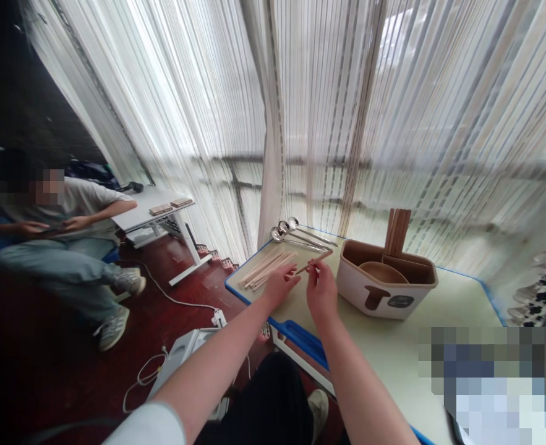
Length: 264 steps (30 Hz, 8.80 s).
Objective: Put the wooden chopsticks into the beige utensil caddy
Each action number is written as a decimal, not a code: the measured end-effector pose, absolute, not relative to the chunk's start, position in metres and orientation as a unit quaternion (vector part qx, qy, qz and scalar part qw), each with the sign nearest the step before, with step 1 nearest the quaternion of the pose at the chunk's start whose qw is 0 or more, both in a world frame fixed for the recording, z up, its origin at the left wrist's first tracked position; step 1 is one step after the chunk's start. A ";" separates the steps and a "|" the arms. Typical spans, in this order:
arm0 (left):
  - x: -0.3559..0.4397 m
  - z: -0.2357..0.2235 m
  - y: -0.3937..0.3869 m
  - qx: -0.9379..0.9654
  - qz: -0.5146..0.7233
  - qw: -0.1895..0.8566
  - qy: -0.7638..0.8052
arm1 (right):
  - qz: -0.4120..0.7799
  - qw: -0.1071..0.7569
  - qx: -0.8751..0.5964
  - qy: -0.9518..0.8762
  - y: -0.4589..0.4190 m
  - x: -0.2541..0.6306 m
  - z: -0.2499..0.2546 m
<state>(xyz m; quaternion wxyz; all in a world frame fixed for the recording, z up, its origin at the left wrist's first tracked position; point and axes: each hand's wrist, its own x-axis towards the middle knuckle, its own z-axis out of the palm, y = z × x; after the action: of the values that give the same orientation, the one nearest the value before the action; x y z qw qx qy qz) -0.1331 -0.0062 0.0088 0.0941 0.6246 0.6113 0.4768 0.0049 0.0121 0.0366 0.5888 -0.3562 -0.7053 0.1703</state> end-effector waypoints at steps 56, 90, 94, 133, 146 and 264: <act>0.067 0.178 0.065 0.740 0.513 0.099 0.424 | 0.039 0.523 -0.339 -0.781 0.039 0.209 0.253; 0.036 0.157 0.108 0.608 0.625 0.267 0.411 | 0.259 0.448 -0.412 -0.750 0.126 0.218 0.151; 0.040 0.157 0.112 0.600 0.624 0.306 0.395 | 0.178 0.377 -0.450 -0.789 0.122 0.220 0.144; 0.023 0.152 0.106 0.614 0.537 0.384 0.433 | 0.262 0.398 -0.444 -0.758 0.112 0.198 0.143; -0.082 0.119 0.034 0.565 0.572 0.230 0.549 | 0.255 0.392 -0.486 -0.738 0.108 0.186 0.140; -0.083 0.185 -0.023 0.572 0.696 0.107 0.420 | 0.117 0.524 -0.331 -0.775 0.000 0.060 0.131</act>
<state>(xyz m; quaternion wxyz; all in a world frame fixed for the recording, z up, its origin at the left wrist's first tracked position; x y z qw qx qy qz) -0.0826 -0.0231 0.1854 0.1070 0.5725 0.4202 0.6959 0.0602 0.0001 0.1314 0.5244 -0.3314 -0.7755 0.1173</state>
